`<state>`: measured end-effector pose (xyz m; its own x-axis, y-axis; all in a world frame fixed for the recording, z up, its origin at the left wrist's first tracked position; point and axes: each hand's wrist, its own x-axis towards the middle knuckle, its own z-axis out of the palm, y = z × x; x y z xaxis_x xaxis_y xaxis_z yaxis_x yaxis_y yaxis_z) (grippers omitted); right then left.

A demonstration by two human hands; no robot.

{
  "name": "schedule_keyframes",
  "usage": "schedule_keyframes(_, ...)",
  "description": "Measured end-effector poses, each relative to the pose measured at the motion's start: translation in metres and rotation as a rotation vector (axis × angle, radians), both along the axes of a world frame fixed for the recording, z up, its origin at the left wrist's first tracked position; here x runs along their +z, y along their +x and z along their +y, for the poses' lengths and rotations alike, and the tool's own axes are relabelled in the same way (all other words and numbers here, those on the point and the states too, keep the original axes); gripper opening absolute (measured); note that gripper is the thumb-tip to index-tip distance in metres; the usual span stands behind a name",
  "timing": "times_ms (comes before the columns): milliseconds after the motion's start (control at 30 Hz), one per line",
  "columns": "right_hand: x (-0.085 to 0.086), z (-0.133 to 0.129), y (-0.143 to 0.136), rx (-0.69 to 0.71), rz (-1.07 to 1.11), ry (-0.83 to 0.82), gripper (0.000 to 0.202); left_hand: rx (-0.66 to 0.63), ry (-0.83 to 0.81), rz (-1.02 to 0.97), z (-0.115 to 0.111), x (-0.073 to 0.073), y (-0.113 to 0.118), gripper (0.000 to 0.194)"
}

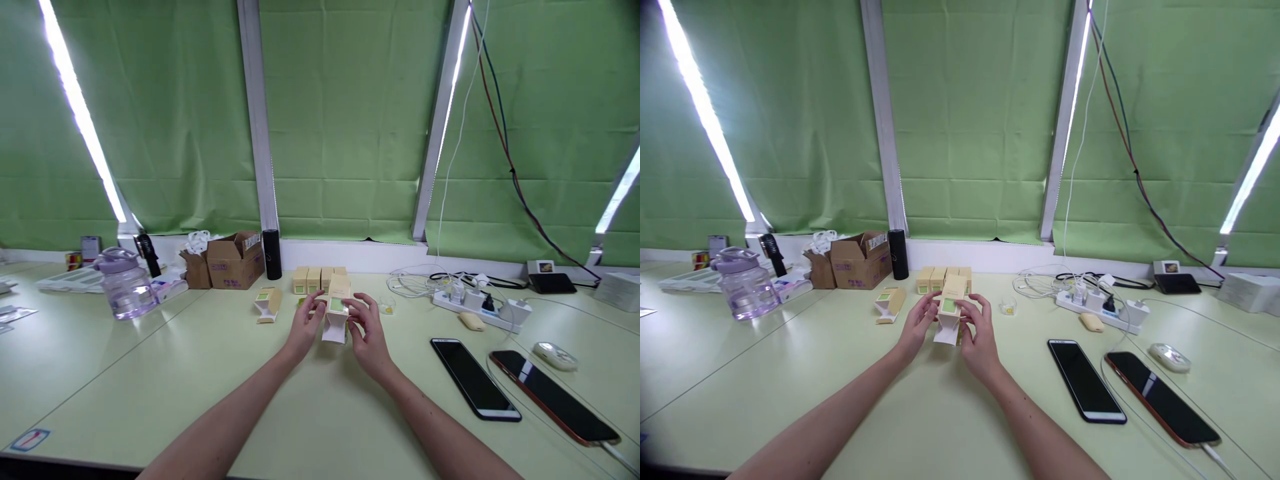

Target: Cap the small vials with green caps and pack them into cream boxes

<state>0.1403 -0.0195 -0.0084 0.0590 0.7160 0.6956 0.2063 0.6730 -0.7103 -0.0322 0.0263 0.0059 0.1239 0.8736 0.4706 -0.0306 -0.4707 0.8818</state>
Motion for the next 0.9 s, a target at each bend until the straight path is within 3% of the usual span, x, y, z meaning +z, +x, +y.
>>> schedule_keyframes(200,0.0003,0.0022,0.0014,0.003,0.085,-0.051,0.034,-0.028,0.199,0.072,-0.0009,-0.0018,-0.0044,0.052)
schedule_keyframes(433,-0.0005,0.001,0.0014,0.036,0.083,-0.07,0.036,-0.107,0.185,0.13,-0.0064,-0.0008,-0.0026,0.049)
schedule_keyframes(900,-0.0035,0.0029,0.0022,0.071,0.06,-0.053,0.042,-0.023,0.201,0.15,-0.0058,-0.0008,0.0005,0.04)
